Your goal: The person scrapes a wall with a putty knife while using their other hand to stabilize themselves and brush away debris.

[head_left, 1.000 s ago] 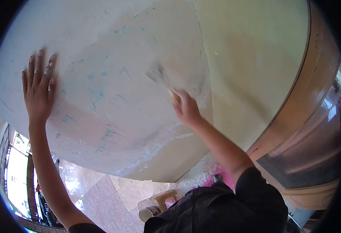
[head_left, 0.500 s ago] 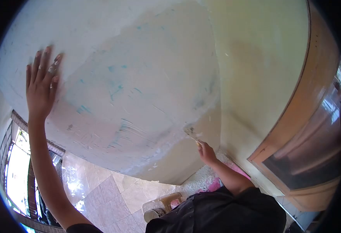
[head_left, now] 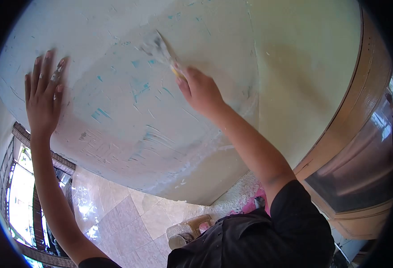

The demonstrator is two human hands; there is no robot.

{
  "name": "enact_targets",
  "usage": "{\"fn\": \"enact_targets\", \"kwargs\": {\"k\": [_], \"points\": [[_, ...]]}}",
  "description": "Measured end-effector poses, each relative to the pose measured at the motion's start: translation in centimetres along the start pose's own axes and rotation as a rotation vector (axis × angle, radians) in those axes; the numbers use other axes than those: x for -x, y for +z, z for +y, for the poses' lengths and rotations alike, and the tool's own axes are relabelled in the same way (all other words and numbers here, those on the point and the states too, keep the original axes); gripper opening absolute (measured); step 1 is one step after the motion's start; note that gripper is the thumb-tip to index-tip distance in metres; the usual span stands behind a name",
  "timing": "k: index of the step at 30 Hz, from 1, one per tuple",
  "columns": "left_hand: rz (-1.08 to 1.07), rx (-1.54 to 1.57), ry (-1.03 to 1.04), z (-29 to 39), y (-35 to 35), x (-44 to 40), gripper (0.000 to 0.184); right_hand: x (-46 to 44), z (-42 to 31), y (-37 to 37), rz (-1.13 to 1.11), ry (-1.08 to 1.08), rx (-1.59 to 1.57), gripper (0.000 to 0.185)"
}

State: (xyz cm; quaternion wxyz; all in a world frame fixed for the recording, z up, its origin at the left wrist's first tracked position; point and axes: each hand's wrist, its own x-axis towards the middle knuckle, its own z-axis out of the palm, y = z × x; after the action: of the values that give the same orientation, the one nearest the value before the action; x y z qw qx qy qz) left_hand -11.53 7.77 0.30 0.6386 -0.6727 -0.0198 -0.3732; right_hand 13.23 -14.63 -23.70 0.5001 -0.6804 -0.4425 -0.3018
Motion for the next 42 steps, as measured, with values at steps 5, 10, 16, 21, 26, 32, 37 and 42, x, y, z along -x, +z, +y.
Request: {"fn": "enact_targets", "kwargs": {"k": [5, 10, 16, 21, 26, 32, 37, 42], "points": [[0.001, -0.018, -0.032, -0.1, 0.4, 0.9, 0.055, 21.6, 8.7, 7.4, -0.267, 0.359, 0.087, 0.043], [0.007, -0.056, -0.055, 0.2, 0.6, 0.6, 0.055, 34.8, 10.7, 5.7, -0.382, 0.525, 0.022, 0.037], [0.03, -0.02, -0.077, 0.6, 0.4, 0.8, 0.053, 16.6, 5.7, 1.8, -0.002, 0.259, -0.143, 0.037], [0.044, -0.011, -0.078, 0.5, 0.6, 1.4, 0.051, 1.0, -3.9, 0.1, 0.202, -0.133, -0.183, 0.035], [0.009, -0.007, -0.086, 0.6, 0.4, 2.2, 0.051, 8.5, -1.3, 5.0, -0.086, 0.134, 0.021, 0.038], [0.038, 0.002, -0.11, 0.8, 0.4, 2.1, 0.049, 38.2, 6.1, 6.9, -0.385, 0.565, -0.046, 0.037], [0.016, 0.001, -0.124, 1.2, 0.2, 2.2, 0.047, 31.1, 4.2, 4.7, -0.144, 0.423, -0.144, 0.036], [-0.027, -0.015, -0.114, 0.7, -0.2, 2.2, 0.046, 6.9, -3.3, 3.9, 0.138, -0.053, -0.229, 0.037]]}}
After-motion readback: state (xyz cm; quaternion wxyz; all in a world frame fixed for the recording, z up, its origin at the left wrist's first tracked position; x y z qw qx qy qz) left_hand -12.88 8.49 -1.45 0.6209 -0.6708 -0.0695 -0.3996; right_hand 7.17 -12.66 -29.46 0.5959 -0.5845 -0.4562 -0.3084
